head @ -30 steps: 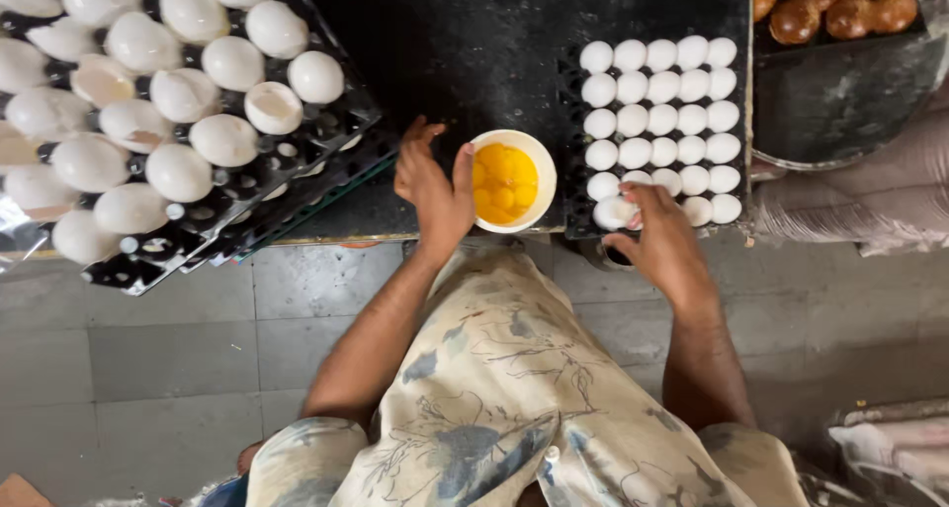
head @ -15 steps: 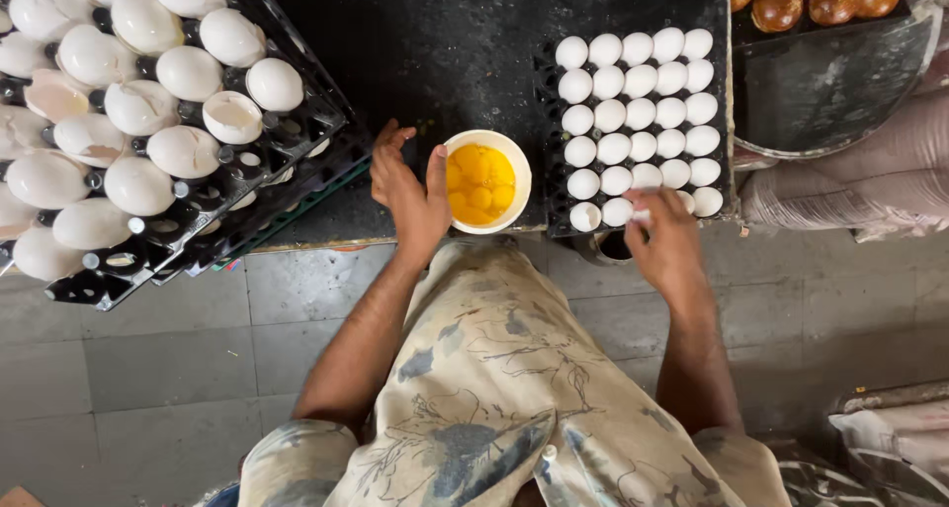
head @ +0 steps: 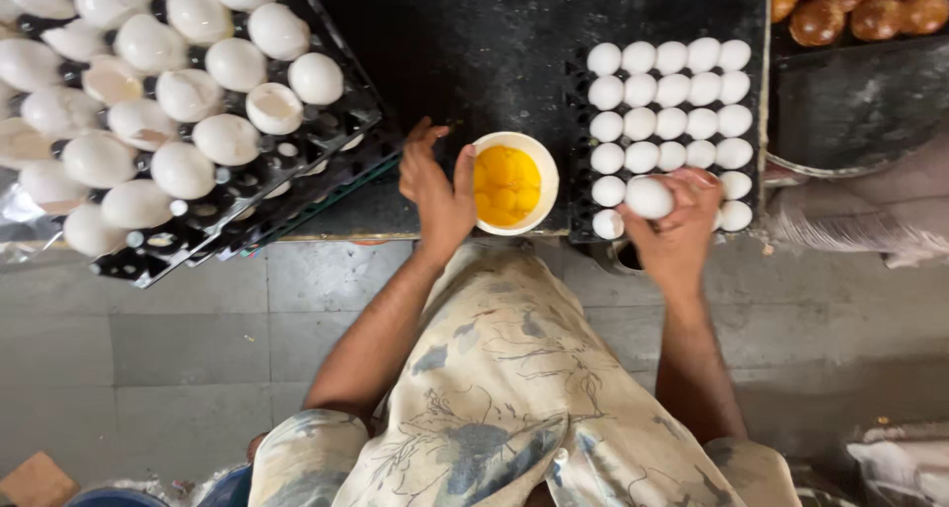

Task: The person cracks eggs from a tray into a white bowl, discarding the shells. They then pour the collected egg mixture into a large metal container and return to cracking more eggs.

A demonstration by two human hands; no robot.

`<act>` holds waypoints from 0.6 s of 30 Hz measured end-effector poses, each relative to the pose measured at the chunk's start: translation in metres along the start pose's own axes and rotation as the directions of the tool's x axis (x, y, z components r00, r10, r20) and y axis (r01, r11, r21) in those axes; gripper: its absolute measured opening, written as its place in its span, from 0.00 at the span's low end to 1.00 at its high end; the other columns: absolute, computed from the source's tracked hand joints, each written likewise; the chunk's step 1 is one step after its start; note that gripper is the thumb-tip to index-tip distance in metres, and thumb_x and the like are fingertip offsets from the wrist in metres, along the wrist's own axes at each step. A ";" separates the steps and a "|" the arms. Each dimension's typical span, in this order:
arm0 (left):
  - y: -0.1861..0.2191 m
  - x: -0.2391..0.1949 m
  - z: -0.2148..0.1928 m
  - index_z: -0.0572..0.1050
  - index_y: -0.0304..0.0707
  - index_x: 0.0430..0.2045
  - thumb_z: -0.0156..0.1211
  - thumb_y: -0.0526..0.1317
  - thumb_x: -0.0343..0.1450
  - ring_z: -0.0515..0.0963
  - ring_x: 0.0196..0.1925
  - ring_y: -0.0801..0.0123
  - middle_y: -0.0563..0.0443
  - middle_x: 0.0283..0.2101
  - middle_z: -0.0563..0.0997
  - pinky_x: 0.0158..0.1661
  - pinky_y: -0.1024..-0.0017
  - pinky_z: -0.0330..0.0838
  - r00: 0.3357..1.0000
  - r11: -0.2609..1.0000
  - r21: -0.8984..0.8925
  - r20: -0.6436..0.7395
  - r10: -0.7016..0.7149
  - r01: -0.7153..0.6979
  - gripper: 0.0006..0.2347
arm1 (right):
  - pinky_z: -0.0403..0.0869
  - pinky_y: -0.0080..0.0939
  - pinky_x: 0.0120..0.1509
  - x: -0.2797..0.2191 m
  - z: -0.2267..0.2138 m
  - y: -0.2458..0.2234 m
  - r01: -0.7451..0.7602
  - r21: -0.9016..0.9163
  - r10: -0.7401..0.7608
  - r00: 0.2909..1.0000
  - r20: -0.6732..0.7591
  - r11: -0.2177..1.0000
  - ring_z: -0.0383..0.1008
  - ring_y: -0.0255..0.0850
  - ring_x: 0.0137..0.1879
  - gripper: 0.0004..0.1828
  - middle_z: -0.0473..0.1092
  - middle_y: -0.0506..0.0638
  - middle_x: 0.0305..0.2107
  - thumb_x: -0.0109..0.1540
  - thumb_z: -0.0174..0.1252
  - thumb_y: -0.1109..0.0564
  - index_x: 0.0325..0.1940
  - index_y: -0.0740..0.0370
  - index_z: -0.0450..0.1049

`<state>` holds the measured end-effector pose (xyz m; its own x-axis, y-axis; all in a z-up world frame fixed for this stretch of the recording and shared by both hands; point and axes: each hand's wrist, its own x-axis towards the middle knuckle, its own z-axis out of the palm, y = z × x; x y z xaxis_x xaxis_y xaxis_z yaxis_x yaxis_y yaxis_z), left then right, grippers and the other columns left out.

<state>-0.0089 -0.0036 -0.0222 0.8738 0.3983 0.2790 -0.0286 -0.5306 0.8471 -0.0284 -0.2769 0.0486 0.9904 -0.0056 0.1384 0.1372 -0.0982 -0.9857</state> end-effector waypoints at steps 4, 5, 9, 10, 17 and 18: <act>0.005 0.000 0.000 0.66 0.33 0.59 0.60 0.44 0.76 0.64 0.71 0.46 0.36 0.68 0.67 0.66 0.51 0.49 1.000 0.999 0.050 -0.004 -0.002 0.002 0.20 | 0.78 0.37 0.40 -0.018 0.049 -0.007 -0.007 -0.026 0.012 0.983 0.185 1.000 0.78 0.37 0.39 0.14 0.71 0.56 0.50 0.66 0.56 0.66 0.55 0.63 0.68; 0.006 0.000 0.000 0.66 0.33 0.59 0.60 0.44 0.76 0.64 0.71 0.46 0.36 0.69 0.67 0.66 0.50 0.49 1.000 0.999 0.050 -0.004 -0.002 0.003 0.20 | 0.77 0.41 0.44 -0.020 0.058 -0.009 0.156 -0.190 -0.116 0.971 0.208 0.969 0.77 0.42 0.43 0.16 0.70 0.58 0.50 0.64 0.59 0.64 0.56 0.64 0.68; 0.007 0.000 0.000 0.66 0.36 0.59 0.59 0.45 0.76 0.64 0.71 0.48 0.38 0.69 0.67 0.67 0.51 0.50 1.000 0.998 0.059 -0.020 0.012 -0.011 0.20 | 0.75 0.48 0.51 -0.014 0.076 -0.018 0.361 -0.511 -0.158 0.904 0.398 0.780 0.74 0.52 0.53 0.22 0.69 0.62 0.51 0.63 0.65 0.63 0.60 0.63 0.68; 0.007 0.001 0.000 0.66 0.37 0.59 0.59 0.45 0.76 0.64 0.72 0.48 0.39 0.69 0.67 0.67 0.51 0.50 0.999 0.998 0.064 -0.027 0.020 -0.018 0.20 | 0.75 0.48 0.51 -0.011 0.077 -0.021 0.315 -0.533 -0.066 0.899 0.434 0.785 0.74 0.53 0.54 0.22 0.69 0.63 0.52 0.64 0.65 0.63 0.61 0.62 0.68; 0.006 0.000 0.002 0.66 0.35 0.60 0.59 0.45 0.76 0.63 0.71 0.47 0.38 0.69 0.65 0.66 0.49 0.48 1.000 0.998 0.069 -0.012 0.005 -0.004 0.20 | 0.75 0.44 0.49 0.006 0.084 -0.041 0.319 -0.441 -0.157 0.918 0.365 0.839 0.76 0.50 0.48 0.24 0.70 0.62 0.50 0.66 0.61 0.63 0.63 0.68 0.62; 0.006 0.000 0.001 0.66 0.35 0.60 0.59 0.45 0.76 0.63 0.71 0.46 0.38 0.69 0.65 0.65 0.49 0.48 1.000 0.998 0.069 -0.004 -0.006 0.006 0.20 | 0.75 0.43 0.46 0.010 0.088 -0.041 0.309 -0.444 -0.139 0.917 0.375 0.841 0.77 0.49 0.46 0.23 0.71 0.62 0.49 0.66 0.62 0.62 0.62 0.69 0.62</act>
<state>-0.0085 -0.0077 -0.0177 0.8719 0.4044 0.2761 0.0100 -0.5784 0.8157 -0.0223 -0.1854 0.0817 0.8958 0.3819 0.2275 0.4131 -0.5264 -0.7432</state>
